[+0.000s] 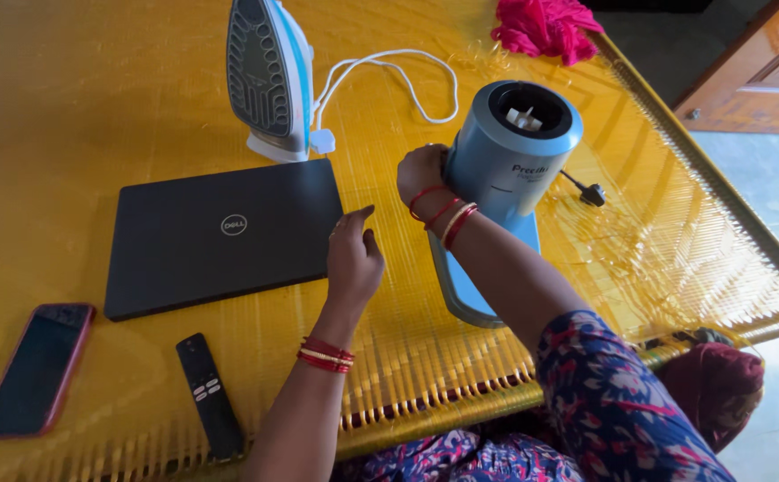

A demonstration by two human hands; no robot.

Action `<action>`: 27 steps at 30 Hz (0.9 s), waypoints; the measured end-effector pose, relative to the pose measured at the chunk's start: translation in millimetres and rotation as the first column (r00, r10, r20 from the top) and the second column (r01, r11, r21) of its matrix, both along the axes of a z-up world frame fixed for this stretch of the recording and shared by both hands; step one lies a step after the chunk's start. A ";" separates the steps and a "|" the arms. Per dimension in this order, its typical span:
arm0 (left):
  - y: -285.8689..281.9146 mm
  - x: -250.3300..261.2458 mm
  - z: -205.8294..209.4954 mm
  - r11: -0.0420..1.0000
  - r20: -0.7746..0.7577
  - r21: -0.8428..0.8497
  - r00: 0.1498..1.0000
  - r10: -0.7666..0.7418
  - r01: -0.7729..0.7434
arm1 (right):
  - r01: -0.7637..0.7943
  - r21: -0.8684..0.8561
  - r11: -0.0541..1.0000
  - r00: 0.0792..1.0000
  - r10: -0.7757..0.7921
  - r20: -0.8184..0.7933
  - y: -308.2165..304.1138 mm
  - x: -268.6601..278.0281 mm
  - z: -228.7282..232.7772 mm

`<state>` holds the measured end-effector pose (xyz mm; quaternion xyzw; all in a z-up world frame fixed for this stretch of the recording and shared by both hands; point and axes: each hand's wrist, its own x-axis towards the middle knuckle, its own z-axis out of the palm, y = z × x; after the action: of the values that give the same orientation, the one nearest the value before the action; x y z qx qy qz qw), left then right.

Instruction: The person wipes a blue blender base with a cloth and turns it over to inspect and clean the bottom surface.

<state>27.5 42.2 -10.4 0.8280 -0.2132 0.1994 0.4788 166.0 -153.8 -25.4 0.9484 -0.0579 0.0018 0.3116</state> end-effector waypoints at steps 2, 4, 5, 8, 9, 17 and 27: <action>-1.5 1.6 -2.9 1.000 0.012 -0.010 1.000 0.014 -0.014 | -0.044 -0.025 0.999 0.998 0.042 -0.052 10.0 -19.2 4.8; -0.5 4.5 -8.8 1.000 0.053 0.002 0.998 0.017 -0.017 | -0.136 -0.079 0.988 0.987 0.128 -0.092 17.4 -46.5 22.4; -0.4 6.3 -12.6 1.000 0.075 0.006 0.997 0.019 -0.019 | -0.159 -0.023 0.987 0.982 0.155 -0.111 21.1 -64.6 32.8; -3.3 7.7 -27.5 1.000 0.040 -0.008 0.999 0.008 -0.007 | -0.265 0.097 0.959 0.936 0.280 -0.213 37.6 -129.0 56.9; -5.1 7.7 -31.7 1.000 0.034 0.007 0.999 0.001 -0.001 | -0.325 0.104 0.940 0.898 0.341 -0.279 43.3 -152.3 61.0; -25.6 -22.7 -33.5 0.979 0.118 0.110 0.976 -0.184 0.171 | -0.646 0.292 0.705 0.702 0.699 -0.134 22.0 -287.4 75.0; -46.7 -59.2 -26.3 0.944 0.043 0.218 0.963 -0.265 0.249 | -0.922 0.187 0.339 0.358 0.930 0.082 -73.8 -353.2 87.3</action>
<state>-31.7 -4.5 -36.7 0.8313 -0.3563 0.1410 0.4026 -187.1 -227.6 61.9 0.8400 0.4955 0.1533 0.1595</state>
